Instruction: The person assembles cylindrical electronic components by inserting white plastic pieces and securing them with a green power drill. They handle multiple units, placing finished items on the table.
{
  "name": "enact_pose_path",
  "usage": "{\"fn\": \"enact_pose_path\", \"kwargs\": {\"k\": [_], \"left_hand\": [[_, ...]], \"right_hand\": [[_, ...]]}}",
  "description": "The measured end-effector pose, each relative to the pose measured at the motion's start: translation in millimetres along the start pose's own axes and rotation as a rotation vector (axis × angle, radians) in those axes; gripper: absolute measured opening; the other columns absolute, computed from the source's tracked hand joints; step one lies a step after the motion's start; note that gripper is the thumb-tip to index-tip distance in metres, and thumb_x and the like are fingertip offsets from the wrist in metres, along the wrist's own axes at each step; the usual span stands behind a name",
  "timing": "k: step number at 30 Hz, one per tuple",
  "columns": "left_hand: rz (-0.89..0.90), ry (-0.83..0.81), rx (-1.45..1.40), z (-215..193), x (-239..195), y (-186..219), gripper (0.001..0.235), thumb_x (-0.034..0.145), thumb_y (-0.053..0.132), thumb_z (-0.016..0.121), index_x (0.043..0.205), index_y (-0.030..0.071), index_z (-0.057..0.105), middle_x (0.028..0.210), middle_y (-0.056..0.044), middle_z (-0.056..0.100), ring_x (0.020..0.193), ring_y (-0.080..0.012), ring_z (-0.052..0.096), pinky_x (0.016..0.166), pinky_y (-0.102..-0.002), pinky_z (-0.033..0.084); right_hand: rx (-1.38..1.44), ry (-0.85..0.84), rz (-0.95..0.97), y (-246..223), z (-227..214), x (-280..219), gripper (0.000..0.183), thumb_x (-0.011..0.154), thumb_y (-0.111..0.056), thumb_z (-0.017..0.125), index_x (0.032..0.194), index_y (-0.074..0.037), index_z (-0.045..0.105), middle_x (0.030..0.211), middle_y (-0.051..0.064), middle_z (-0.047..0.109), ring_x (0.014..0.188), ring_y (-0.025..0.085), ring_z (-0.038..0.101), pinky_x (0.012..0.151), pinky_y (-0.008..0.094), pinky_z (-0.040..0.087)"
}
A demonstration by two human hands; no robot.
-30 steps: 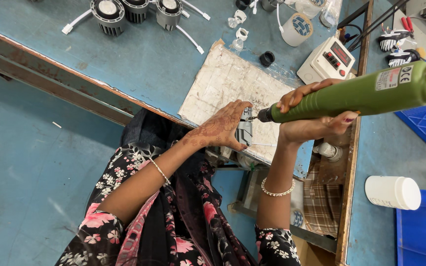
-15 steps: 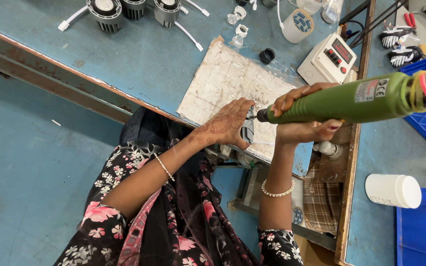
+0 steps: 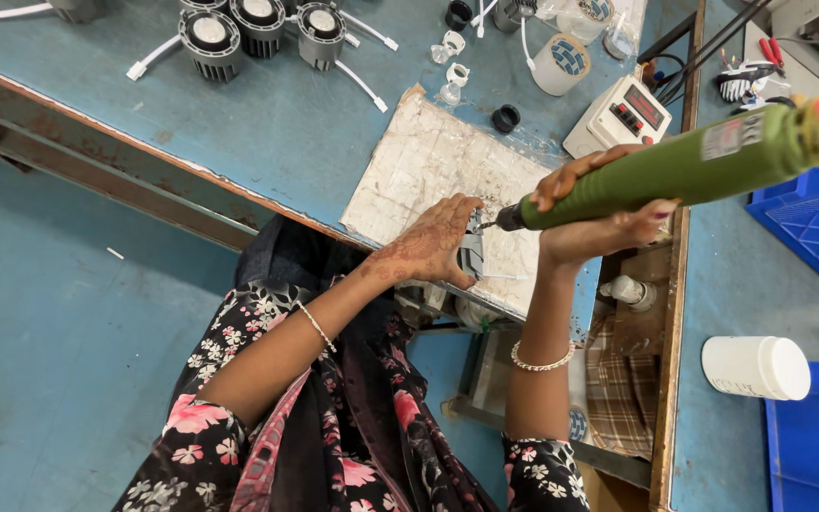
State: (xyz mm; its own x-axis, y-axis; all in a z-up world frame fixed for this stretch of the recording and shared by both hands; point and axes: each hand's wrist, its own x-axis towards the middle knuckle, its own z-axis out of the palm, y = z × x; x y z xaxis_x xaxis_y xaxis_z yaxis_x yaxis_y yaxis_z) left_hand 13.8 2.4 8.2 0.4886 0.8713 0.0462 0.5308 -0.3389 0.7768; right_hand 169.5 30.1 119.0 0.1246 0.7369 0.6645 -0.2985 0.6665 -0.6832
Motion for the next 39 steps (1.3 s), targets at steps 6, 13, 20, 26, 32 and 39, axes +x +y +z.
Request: {"fn": "enact_pose_path", "kwargs": {"k": [6, 13, 20, 26, 32, 39], "left_hand": [[0.007, -0.001, -0.027, -0.5, -1.7, -3.1, 0.124, 0.063, 0.047, 0.090, 0.156, 0.009, 0.017, 0.162, -0.030, 0.018, 0.153, -0.0444, 0.016, 0.126, -0.046, 0.017], [0.084, 0.072, -0.151, -5.5, -18.2, -14.5, 0.117, 0.060, 0.043, 0.092, 0.152, 0.016, 0.024, 0.158, -0.026, 0.031, 0.151, -0.0477, 0.019, 0.124, -0.052, 0.022], [0.117, 0.113, -0.211, -8.8, -25.8, -16.6, 0.120, 0.058, 0.038, 0.098, 0.152, 0.019, 0.026, 0.153, -0.027, 0.029, 0.147, -0.0499, 0.020, 0.119, -0.055, 0.026], [0.158, 0.150, -0.175, -15.3, -23.9, -12.0, 0.112, 0.057, 0.045, 0.094, 0.146, 0.014, 0.034, 0.132, -0.016, 0.045, 0.132, -0.0388, 0.043, 0.116, -0.049, 0.035], [0.220, 0.207, -0.186, -16.1, -24.1, -9.5, 0.107, 0.059, 0.044, 0.092, 0.144, 0.010, 0.037, 0.140, -0.015, 0.045, 0.137, -0.0374, 0.044, 0.118, -0.047, 0.036], [0.174, 0.187, -0.180, -17.6, -22.7, -7.0, 0.108, 0.056, 0.041, 0.093, 0.144, 0.011, 0.038, 0.139, -0.014, 0.046, 0.136, -0.0376, 0.044, 0.117, -0.046, 0.035]], "right_hand": [[-0.055, 0.052, -0.033, -12.7, -2.5, 26.2, 0.075, 0.092, -0.078, 0.043, 0.107, -0.005, 0.050, 0.071, 0.008, 0.047, 0.047, 0.018, 0.051, 0.036, 0.032, 0.044], [-0.072, -0.024, -0.002, -16.2, -36.2, 63.2, 0.079, 0.096, -0.080, 0.030, 0.098, -0.003, 0.048, 0.059, 0.010, 0.042, 0.045, 0.021, 0.049, 0.037, 0.034, 0.043], [-0.123, 0.006, 0.026, -24.1, -75.1, 80.7, 0.078, 0.092, -0.077, 0.039, 0.096, 0.000, 0.052, 0.069, 0.010, 0.045, 0.054, 0.024, 0.055, 0.044, 0.039, 0.049], [-0.183, -0.048, 0.071, -42.5, -94.1, 83.8, 0.073, 0.094, -0.073, 0.043, 0.102, -0.001, 0.055, 0.075, 0.012, 0.049, 0.063, 0.026, 0.058, 0.055, 0.042, 0.053], [-0.221, -0.073, 0.147, -66.1, -101.3, 81.8, 0.078, 0.098, -0.069, 0.045, 0.124, 0.003, 0.055, 0.091, 0.015, 0.058, 0.087, 0.027, 0.063, 0.077, 0.044, 0.055], [-0.250, -0.159, 0.170, -91.6, -110.6, 79.0, 0.091, 0.104, -0.069, 0.042, 0.161, 0.002, 0.036, 0.141, 0.013, 0.057, 0.118, 0.027, 0.061, 0.105, 0.042, 0.050]]}}
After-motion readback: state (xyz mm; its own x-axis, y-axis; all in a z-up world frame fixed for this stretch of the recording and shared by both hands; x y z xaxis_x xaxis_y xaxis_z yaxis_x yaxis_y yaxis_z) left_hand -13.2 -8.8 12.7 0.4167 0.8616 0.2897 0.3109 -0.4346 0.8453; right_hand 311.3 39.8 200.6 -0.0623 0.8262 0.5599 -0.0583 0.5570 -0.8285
